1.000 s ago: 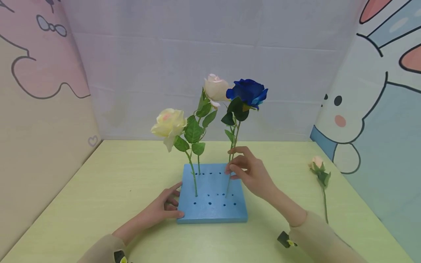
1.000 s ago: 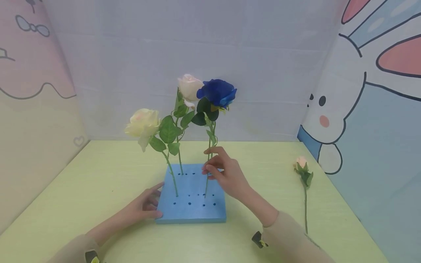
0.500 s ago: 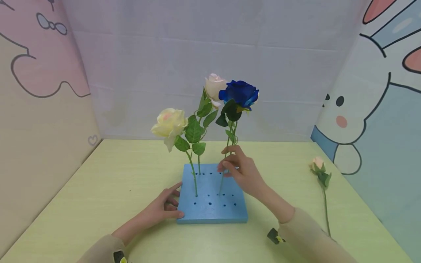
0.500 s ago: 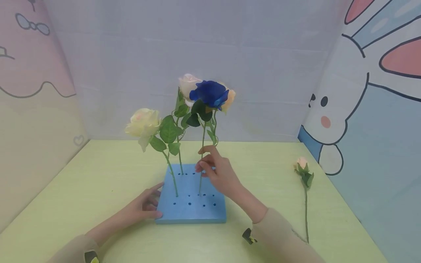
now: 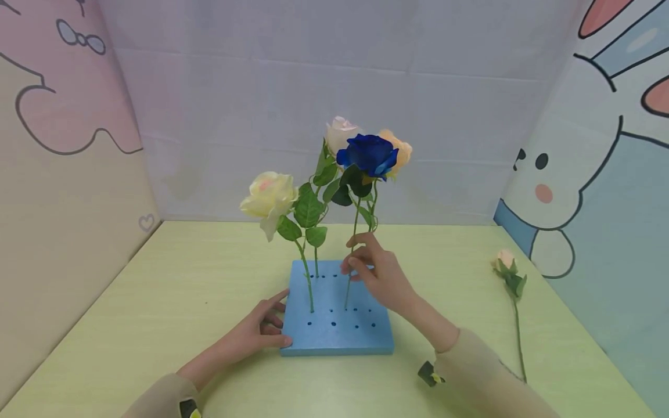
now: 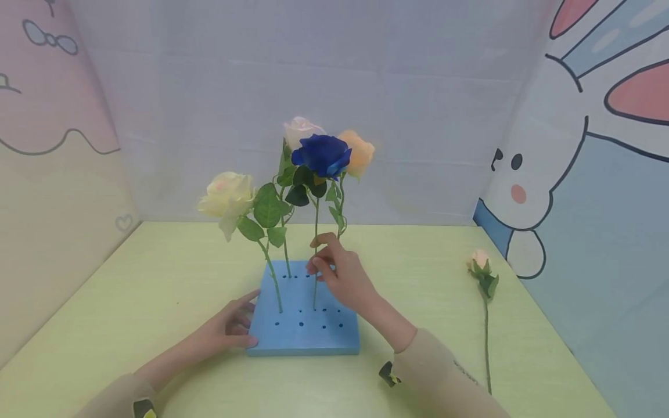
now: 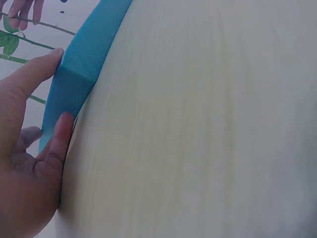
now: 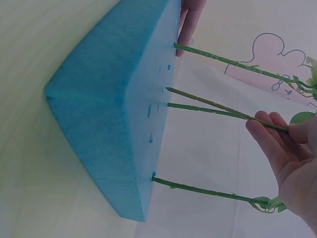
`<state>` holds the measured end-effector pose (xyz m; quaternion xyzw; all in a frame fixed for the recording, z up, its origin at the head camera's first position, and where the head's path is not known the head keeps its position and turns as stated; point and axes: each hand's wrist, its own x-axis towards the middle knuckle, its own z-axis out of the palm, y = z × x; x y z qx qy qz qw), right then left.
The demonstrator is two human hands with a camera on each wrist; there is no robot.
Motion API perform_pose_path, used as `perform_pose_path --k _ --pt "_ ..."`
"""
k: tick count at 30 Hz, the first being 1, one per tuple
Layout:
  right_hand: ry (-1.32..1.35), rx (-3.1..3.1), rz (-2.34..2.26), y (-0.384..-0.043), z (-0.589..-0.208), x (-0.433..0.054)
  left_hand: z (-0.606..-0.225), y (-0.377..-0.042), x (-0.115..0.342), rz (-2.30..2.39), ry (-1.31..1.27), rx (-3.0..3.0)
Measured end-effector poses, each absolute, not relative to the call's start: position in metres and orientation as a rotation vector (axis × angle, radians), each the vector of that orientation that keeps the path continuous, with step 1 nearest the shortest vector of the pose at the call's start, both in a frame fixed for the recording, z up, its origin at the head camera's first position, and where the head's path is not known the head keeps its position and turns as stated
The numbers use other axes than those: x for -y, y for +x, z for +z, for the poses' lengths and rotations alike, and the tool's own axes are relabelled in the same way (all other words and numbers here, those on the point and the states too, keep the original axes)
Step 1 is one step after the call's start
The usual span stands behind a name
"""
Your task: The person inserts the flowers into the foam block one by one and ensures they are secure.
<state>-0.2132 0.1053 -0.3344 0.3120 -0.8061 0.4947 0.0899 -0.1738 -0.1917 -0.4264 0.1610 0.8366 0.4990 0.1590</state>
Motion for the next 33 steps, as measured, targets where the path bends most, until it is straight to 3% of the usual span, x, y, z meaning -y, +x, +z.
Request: perform_pose_path --k 33 --pt "0.897 2.557 1.155 -0.2174 -0.3348 -0.1066 -0.4290 -0.1745 0.1927 1.437 0.488 -2.396"
